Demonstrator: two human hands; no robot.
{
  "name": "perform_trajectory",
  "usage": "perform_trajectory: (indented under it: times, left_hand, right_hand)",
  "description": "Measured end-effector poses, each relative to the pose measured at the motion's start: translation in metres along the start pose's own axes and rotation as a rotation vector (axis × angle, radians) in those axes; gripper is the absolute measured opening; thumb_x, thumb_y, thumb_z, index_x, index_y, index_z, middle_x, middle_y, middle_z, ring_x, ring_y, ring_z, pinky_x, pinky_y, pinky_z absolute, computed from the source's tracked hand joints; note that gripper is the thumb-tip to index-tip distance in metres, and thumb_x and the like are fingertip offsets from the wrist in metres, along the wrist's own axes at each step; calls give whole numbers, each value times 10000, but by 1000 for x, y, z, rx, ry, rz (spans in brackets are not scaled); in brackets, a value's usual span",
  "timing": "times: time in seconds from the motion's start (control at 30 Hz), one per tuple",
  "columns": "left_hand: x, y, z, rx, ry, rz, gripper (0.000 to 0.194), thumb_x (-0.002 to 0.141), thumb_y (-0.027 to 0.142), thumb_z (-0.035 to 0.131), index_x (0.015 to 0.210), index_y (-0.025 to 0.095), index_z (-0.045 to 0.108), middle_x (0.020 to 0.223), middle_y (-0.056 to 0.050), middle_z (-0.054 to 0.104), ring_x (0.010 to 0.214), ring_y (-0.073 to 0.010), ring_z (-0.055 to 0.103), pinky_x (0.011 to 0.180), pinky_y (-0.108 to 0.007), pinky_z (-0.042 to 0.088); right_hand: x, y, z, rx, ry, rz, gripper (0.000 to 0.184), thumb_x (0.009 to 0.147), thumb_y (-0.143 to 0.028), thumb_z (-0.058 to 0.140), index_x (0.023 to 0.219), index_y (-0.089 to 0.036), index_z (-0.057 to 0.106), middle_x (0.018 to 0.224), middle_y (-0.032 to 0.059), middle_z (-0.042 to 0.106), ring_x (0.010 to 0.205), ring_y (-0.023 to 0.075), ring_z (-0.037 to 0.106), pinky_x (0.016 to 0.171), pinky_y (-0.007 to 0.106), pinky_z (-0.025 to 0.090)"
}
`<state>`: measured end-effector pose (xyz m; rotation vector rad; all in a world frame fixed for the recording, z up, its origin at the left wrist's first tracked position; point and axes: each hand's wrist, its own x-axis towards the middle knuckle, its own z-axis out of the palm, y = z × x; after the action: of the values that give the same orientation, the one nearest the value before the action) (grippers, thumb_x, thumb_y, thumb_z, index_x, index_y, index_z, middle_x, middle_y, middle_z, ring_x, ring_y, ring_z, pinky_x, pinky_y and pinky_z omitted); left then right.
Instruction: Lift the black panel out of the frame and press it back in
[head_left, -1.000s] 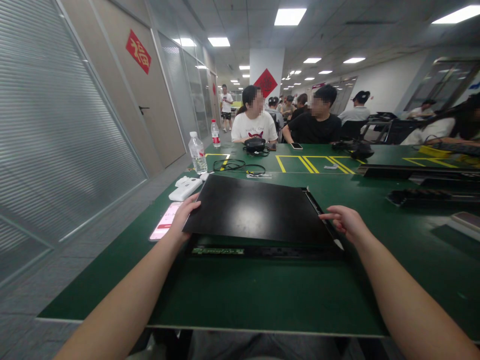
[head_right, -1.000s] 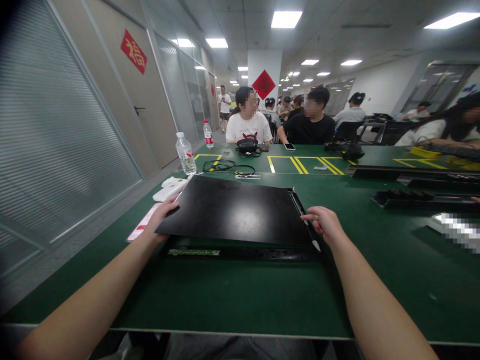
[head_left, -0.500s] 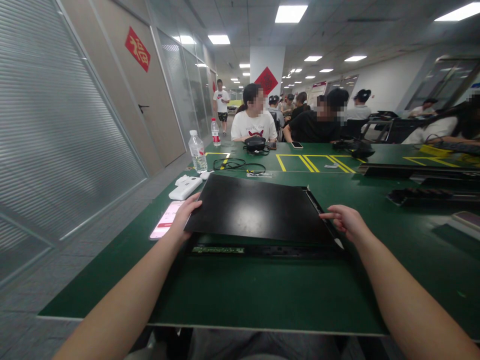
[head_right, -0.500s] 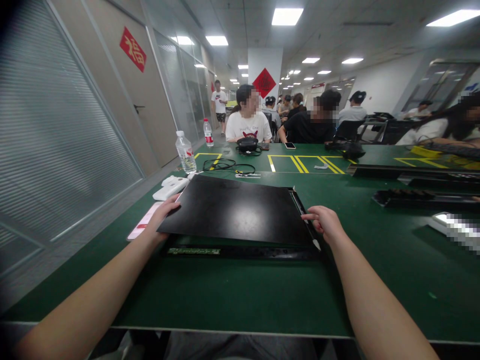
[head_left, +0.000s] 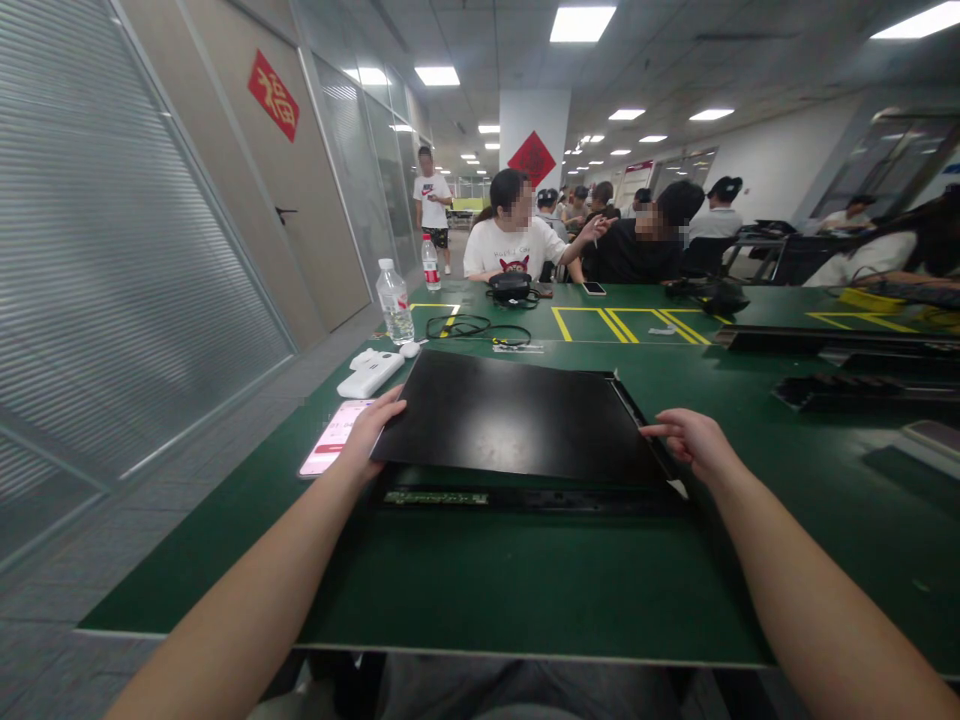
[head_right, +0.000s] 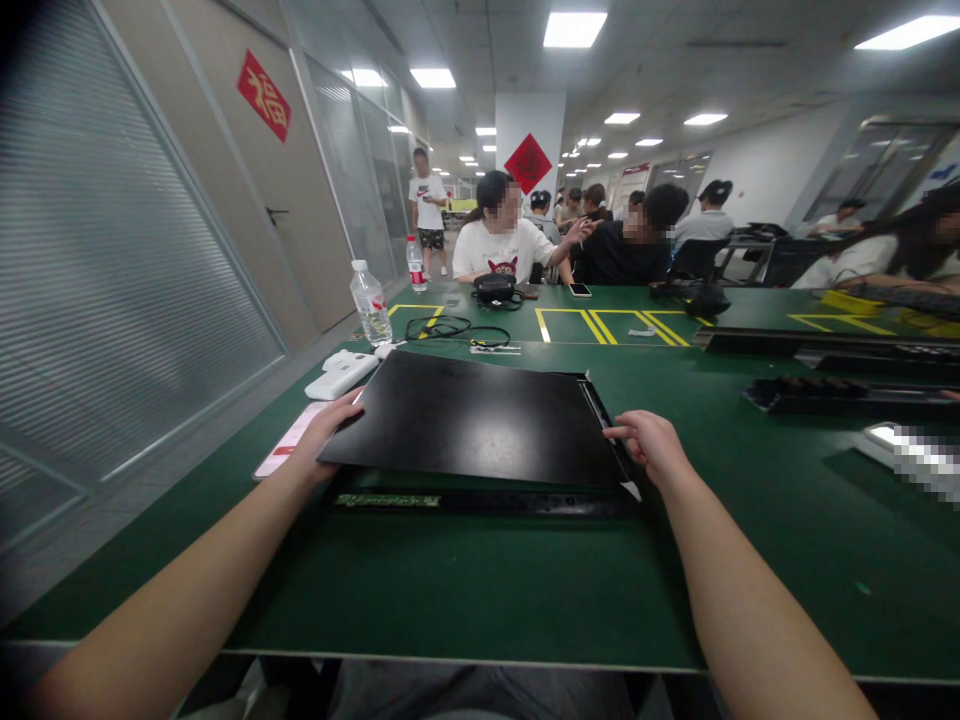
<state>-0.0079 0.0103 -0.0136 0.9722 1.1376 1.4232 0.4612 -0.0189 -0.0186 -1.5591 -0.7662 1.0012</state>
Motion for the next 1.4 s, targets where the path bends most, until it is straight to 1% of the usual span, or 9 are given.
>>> perform_trajectory:
  times: [0.13,0.43,0.6,0.77,0.93,1.07,1.17,1.3,1.4]
  left_hand:
    - [-1,-1,0,-5,-26,-19,553,613,291,852,1148,158,803,986,-80,833,909,-302,765,772,-340,579]
    - [-2,-1,0,12,-16,-31,606,629,316,870,1207,153,788,983,-98,831,913,-314,765,755,-357,579]
    - [-2,-1,-1,40,-27,-35,555,613,337,896,1132,162,812,954,-93,833,896,-315,767,744,-355,576]
    - [-3,0,1,52,-39,-43,536,580,341,913,1082,174,824,942,-93,835,898,-333,773,726,-365,580]
    - [-1,-1,0,40,-23,-53,555,588,335,905,1109,165,816,982,-89,837,925,-324,775,721,-349,573]
    - [2,-1,-2,14,-54,-71,548,639,343,881,1155,174,806,1035,-96,834,963,-337,769,733,-362,575]
    - [-1,3,1,-25,-76,-109,550,634,324,842,1163,178,801,1030,-95,832,957,-354,769,715,-376,579]
    - [-6,7,5,-25,-106,-125,497,616,307,809,1099,189,807,1021,-90,830,964,-359,769,725,-382,589]
    - [-8,7,6,-15,-80,-110,428,617,302,815,1027,183,809,1011,-93,830,978,-351,768,735,-372,594]
  right_hand:
    - [1,0,-1,-4,14,-2,137,782,-140,637,774,-208,519,739,166,769,356,62,297,326,200,192]
    - [2,1,-3,-18,36,-20,138,761,-155,647,751,-213,522,728,158,767,365,70,291,326,217,197]
    - [3,3,-2,-55,44,-64,87,753,-170,653,751,-196,570,702,143,757,357,67,291,330,216,197]
    - [3,6,-2,-119,61,-120,91,719,-202,690,729,-189,600,672,123,745,349,65,301,336,222,191]
    - [2,6,0,-184,86,-129,63,708,-198,691,713,-185,629,700,106,750,348,61,327,343,225,218]
    - [0,5,1,-249,96,-132,50,734,-188,668,699,-185,632,730,103,763,363,64,347,346,218,254]
    - [-1,4,2,-273,97,-137,66,749,-187,660,690,-183,632,739,99,767,370,65,356,348,214,266]
    - [-4,3,3,-264,98,-141,64,748,-181,657,687,-180,637,731,100,760,372,66,357,351,217,262]
    - [-3,3,3,-267,105,-140,60,737,-184,659,683,-180,634,733,104,758,371,64,351,357,222,253]
